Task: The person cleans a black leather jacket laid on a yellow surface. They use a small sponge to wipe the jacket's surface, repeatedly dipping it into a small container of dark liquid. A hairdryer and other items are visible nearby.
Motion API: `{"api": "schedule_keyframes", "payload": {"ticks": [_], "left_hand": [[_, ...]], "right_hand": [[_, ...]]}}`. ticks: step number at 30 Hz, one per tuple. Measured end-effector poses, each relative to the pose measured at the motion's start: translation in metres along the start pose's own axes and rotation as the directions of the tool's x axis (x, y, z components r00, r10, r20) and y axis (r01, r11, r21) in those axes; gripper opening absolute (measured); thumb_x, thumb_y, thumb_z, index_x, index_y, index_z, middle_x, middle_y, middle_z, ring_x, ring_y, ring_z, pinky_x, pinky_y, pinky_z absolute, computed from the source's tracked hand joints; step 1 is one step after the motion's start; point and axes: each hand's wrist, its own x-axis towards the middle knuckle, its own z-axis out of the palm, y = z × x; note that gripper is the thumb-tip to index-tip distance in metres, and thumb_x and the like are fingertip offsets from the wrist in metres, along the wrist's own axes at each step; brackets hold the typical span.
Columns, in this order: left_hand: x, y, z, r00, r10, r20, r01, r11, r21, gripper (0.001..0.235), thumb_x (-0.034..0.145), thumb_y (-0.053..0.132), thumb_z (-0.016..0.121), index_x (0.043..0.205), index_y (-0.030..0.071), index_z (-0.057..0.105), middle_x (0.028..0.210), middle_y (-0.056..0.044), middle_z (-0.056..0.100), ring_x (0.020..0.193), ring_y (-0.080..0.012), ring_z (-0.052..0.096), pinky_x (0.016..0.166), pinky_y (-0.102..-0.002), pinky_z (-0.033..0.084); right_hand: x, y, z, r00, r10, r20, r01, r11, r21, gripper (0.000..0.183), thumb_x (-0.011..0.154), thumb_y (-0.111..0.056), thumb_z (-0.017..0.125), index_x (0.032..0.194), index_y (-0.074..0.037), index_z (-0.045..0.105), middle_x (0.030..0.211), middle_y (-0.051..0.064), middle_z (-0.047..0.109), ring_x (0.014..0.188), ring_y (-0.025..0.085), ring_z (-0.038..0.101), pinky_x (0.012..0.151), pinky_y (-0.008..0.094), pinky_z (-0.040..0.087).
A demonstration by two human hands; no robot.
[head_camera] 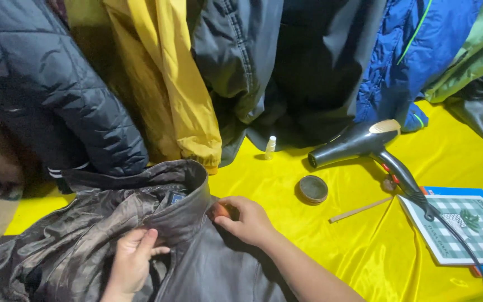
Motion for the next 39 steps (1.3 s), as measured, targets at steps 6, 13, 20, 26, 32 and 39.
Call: {"api": "schedule_keyframes", "payload": {"ticks": [6, 13, 20, 26, 32, 39], "left_hand": [[-0.019, 0.086, 0.057, 0.697, -0.682, -0.22, 0.452, 0.181, 0.873, 0.097, 0.079, 0.085, 0.025, 0.066, 0.002, 0.074, 0.092, -0.019, 0.08, 0.093, -0.0272, 0.071, 0.096, -0.032, 0.043], [-0.035, 0.127, 0.098, 0.745, -0.598, -0.297, 0.621, 0.456, 0.638, 0.077, 0.076, 0.047, 0.081, 0.142, 0.012, 0.064, 0.146, -0.007, 0.066, 0.139, -0.0228, 0.058, 0.121, -0.035, 0.04], [0.001, 0.087, 0.094, 0.97, -0.22, -0.1, 0.232, 0.725, 0.649, 0.054, 0.084, 0.047, 0.068, 0.122, 0.009, 0.077, 0.132, -0.005, 0.075, 0.134, -0.0167, 0.062, 0.117, -0.029, 0.041], [0.014, 0.069, 0.084, 0.944, -0.183, -0.274, 0.329, 0.552, 0.766, 0.063, 0.09, 0.057, 0.057, 0.087, -0.002, 0.078, 0.09, -0.023, 0.079, 0.099, -0.0359, 0.075, 0.084, -0.043, 0.053], [0.018, 0.038, 0.067, 0.958, -0.128, -0.255, 0.285, 0.48, 0.83, 0.062, 0.092, 0.055, 0.055, 0.088, -0.003, 0.075, 0.094, -0.029, 0.074, 0.099, -0.0484, 0.069, 0.082, -0.05, 0.053], [0.013, 0.047, 0.07, 0.957, -0.152, -0.247, 0.29, 0.554, 0.781, 0.059, 0.092, 0.054, 0.056, 0.088, -0.001, 0.076, 0.09, -0.024, 0.077, 0.095, -0.0433, 0.073, 0.081, -0.046, 0.053]], "right_hand": [[0.0, 0.001, 0.0, 1.0, -0.012, 0.001, 0.012, 1.0, -0.013, 0.044, 0.089, -0.04, 0.07, 0.13, -0.022, 0.069, 0.135, -0.001, 0.07, 0.121, 0.021, 0.066, 0.105, 0.037, 0.052], [0.001, 0.004, 0.002, 1.0, -0.022, 0.013, 0.022, 0.999, -0.031, 0.045, 0.09, -0.039, 0.07, 0.131, -0.022, 0.068, 0.135, 0.0, 0.07, 0.119, 0.022, 0.066, 0.103, 0.037, 0.053], [0.009, 0.018, 0.007, 0.994, -0.105, -0.025, 0.104, 0.994, -0.031, 0.047, 0.087, -0.044, 0.067, 0.129, -0.021, 0.07, 0.133, 0.001, 0.072, 0.119, 0.023, 0.067, 0.103, 0.038, 0.051], [0.015, 0.032, 0.02, 0.974, -0.199, -0.109, 0.188, 0.977, -0.104, 0.044, 0.084, -0.042, 0.07, 0.125, -0.023, 0.071, 0.125, 0.0, 0.075, 0.109, 0.024, 0.07, 0.092, 0.039, 0.052], [-0.021, 0.01, 0.051, 0.803, -0.595, 0.033, 0.581, 0.769, -0.268, 0.014, 0.09, -0.028, 0.065, 0.103, -0.025, 0.069, 0.087, 0.004, 0.069, 0.081, 0.029, 0.068, 0.068, 0.043, 0.053], [-0.009, 0.021, 0.051, 0.757, -0.654, 0.0, 0.601, 0.696, -0.393, 0.011, 0.089, -0.03, 0.065, 0.097, -0.029, 0.072, 0.08, 0.003, 0.066, 0.076, 0.029, 0.068, 0.059, 0.046, 0.051]]}}
